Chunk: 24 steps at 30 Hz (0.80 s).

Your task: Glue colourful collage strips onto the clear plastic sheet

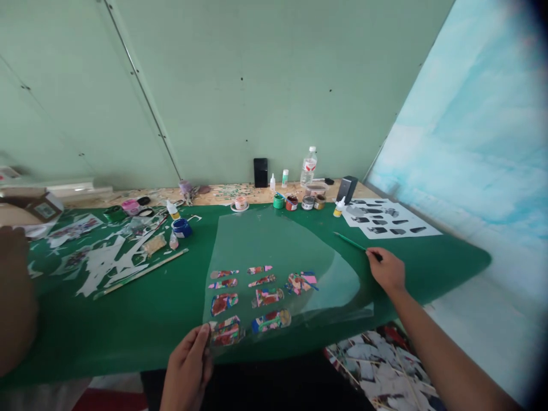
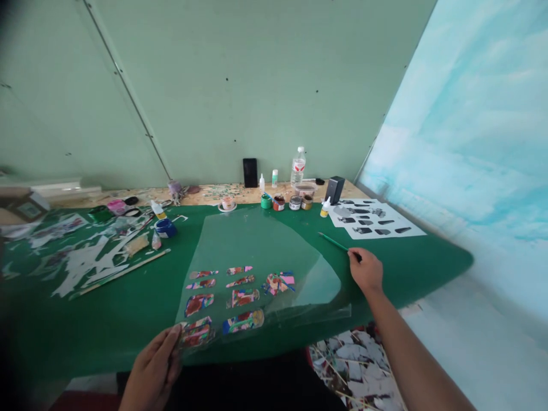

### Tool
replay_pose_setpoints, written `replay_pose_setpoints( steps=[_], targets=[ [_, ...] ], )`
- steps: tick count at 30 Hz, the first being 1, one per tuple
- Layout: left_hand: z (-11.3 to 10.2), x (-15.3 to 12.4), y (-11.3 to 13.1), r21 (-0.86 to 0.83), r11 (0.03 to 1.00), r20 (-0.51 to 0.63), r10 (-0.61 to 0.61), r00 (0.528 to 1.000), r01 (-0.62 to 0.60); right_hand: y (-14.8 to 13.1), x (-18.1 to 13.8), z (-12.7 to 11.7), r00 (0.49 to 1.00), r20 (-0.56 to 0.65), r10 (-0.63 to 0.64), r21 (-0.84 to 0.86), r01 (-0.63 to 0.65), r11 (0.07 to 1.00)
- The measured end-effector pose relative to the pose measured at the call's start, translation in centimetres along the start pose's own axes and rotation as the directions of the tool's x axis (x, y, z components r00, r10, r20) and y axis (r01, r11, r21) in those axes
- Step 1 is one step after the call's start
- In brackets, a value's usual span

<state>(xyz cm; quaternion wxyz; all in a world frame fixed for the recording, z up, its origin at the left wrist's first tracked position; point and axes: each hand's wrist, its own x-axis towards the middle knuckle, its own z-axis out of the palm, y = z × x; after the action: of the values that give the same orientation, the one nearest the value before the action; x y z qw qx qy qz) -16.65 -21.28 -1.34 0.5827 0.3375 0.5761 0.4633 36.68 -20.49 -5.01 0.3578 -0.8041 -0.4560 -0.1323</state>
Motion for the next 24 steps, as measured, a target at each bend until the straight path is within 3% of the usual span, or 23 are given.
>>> replay_pose_setpoints(
  steps=[5, 15, 24],
  targets=[
    [0.1, 1.3, 0.2, -0.027, 1.0, -0.042, 0.015, 0.999, -0.016, 0.1, -0.1, 0.2, 0.999, -0.023, -0.048, -0.004, 0.048, 0.999],
    [-3.6, 0.3, 1.5, 0.019, 1.0, -0.132, -0.002, 0.991, 0.004, 0.5, -0.2, 0.7, 0.994, -0.055, -0.097, -0.028, 0.096, 0.995],
    [0.6, 2.5, 2.5, -0.087, 0.994, -0.164, 0.055, 0.985, -0.07, 0.5, -0.2, 0.8, 0.987, -0.085, -0.139, -0.052, 0.135, 0.99]
  ],
)
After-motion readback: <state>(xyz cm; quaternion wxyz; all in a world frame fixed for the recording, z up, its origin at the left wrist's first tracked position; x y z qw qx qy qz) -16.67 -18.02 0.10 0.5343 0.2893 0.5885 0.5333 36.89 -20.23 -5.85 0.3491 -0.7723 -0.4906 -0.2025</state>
